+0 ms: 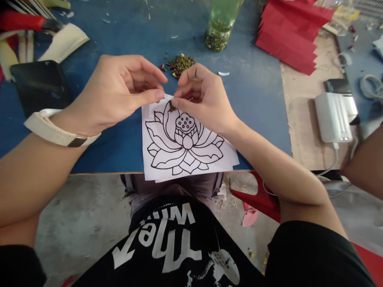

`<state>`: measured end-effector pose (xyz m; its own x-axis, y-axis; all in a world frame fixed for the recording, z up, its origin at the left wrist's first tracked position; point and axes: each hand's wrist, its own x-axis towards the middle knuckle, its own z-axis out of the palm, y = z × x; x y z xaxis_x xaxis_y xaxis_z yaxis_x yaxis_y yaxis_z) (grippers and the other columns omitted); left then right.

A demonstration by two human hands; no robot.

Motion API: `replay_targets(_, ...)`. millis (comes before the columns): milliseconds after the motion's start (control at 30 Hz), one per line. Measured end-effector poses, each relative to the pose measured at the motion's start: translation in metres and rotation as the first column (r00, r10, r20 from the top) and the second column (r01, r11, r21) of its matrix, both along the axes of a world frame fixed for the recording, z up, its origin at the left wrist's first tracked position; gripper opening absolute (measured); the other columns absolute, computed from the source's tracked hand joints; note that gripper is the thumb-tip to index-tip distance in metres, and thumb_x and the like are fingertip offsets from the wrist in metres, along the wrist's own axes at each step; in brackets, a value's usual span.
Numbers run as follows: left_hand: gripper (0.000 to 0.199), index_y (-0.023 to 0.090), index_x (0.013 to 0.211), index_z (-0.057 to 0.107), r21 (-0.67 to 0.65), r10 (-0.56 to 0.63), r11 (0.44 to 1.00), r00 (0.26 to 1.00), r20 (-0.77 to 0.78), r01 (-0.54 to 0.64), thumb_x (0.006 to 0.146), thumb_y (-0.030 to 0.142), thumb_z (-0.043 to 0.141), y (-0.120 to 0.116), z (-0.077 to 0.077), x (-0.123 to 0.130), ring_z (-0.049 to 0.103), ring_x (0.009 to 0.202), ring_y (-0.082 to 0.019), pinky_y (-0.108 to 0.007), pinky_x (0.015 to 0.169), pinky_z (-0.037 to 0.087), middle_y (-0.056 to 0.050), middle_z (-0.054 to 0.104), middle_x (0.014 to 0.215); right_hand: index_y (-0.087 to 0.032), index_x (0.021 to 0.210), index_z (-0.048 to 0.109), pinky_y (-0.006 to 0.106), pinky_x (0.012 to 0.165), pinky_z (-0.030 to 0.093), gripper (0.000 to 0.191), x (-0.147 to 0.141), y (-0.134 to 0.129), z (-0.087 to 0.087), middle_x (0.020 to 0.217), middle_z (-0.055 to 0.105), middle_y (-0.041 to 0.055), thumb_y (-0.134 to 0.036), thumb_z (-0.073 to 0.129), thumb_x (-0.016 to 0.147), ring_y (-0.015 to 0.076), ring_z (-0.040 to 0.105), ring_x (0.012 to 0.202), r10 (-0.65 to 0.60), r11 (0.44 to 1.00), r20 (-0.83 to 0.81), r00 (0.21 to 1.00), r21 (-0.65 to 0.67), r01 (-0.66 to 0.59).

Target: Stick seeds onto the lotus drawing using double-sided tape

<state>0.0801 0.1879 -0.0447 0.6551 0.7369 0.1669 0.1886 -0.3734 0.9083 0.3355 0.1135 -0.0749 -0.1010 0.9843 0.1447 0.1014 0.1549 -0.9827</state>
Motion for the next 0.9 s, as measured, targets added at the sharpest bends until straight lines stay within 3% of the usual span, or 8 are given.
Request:
replay_targets(233, 0.016, 0.029, 0.104, 0.091, -0.051, 0.029, 0.998, 0.999, 0.037, -0.027, 0.096, 0.038, 0.103, -0.006, 0.001, 0.001, 0.098, 0.117, -0.036, -0.063, 0.119, 0.08, -0.008, 0.1, 0.116, -0.035, 0.102, 0.076, 0.046, 0.082, 0.07, 0.057, -0.001, 0.005, -0.006, 0.089, 0.083, -0.0011, -0.061, 0.123, 0.085, 0.0243, 0.076, 0.079, -0.069, 0.993, -0.058, 0.996, 0.094, 0.074)
replay_targets(433, 0.023, 0.026, 0.108, 0.096, 0.132, 0.016, 0.991, 0.998, -0.062, -0.008, 0.097, 0.046, 0.091, 0.0, -0.003, -0.003, 0.098, 0.106, -0.031, -0.046, 0.097, 0.08, -0.005, 0.099, 0.108, -0.038, 0.109, 0.074, 0.05, 0.096, 0.073, 0.049, 0.0, -0.003, 0.002, 0.107, 0.086, 0.0036, -0.059, 0.116, 0.093, 0.0294, 0.081, 0.099, -0.058, 0.987, 0.082, 0.995, 0.155, 0.045)
replay_targets(633, 0.016, 0.032, 0.105, 0.093, 0.224, -0.006, 0.974, 0.993, -0.116, 0.032, 0.104, 0.04, 0.078, 0.011, -0.009, -0.008, 0.096, 0.101, -0.031, -0.042, 0.087, 0.076, -0.005, 0.097, 0.105, -0.039, 0.112, 0.071, 0.049, 0.091, 0.073, 0.032, 0.014, -0.006, 0.023, 0.116, 0.085, 0.0028, -0.034, 0.098, 0.096, 0.029, 0.082, 0.103, 0.142, 0.984, 0.281, 0.949, 0.067, -0.167)
replay_targets(767, 0.013, 0.036, 0.102, 0.091, 0.258, -0.008, 0.965, 0.988, -0.157, 0.048, 0.103, 0.042, 0.079, 0.019, -0.017, -0.008, 0.091, 0.095, -0.032, -0.047, 0.093, 0.077, -0.004, 0.096, 0.102, -0.036, 0.108, 0.067, 0.049, 0.089, 0.072, 0.036, 0.012, 0.003, 0.035, 0.109, 0.086, 0.0011, -0.015, 0.09, 0.092, 0.0288, 0.082, 0.097, 0.275, 0.956, 0.477, 0.835, -0.044, -0.289)
replay_targets(900, 0.017, 0.035, 0.103, 0.092, 0.304, 0.012, 0.951, 0.981, -0.191, 0.048, 0.099, 0.042, 0.077, 0.023, -0.024, -0.009, 0.089, 0.092, -0.031, -0.044, 0.095, 0.076, -0.004, 0.096, 0.101, -0.035, 0.109, 0.066, 0.048, 0.091, 0.069, 0.042, 0.005, 0.013, 0.031, 0.102, 0.086, 0.0, -0.002, 0.087, 0.092, 0.0291, 0.081, 0.094, 0.263, 0.949, 0.627, 0.734, -0.032, -0.312)
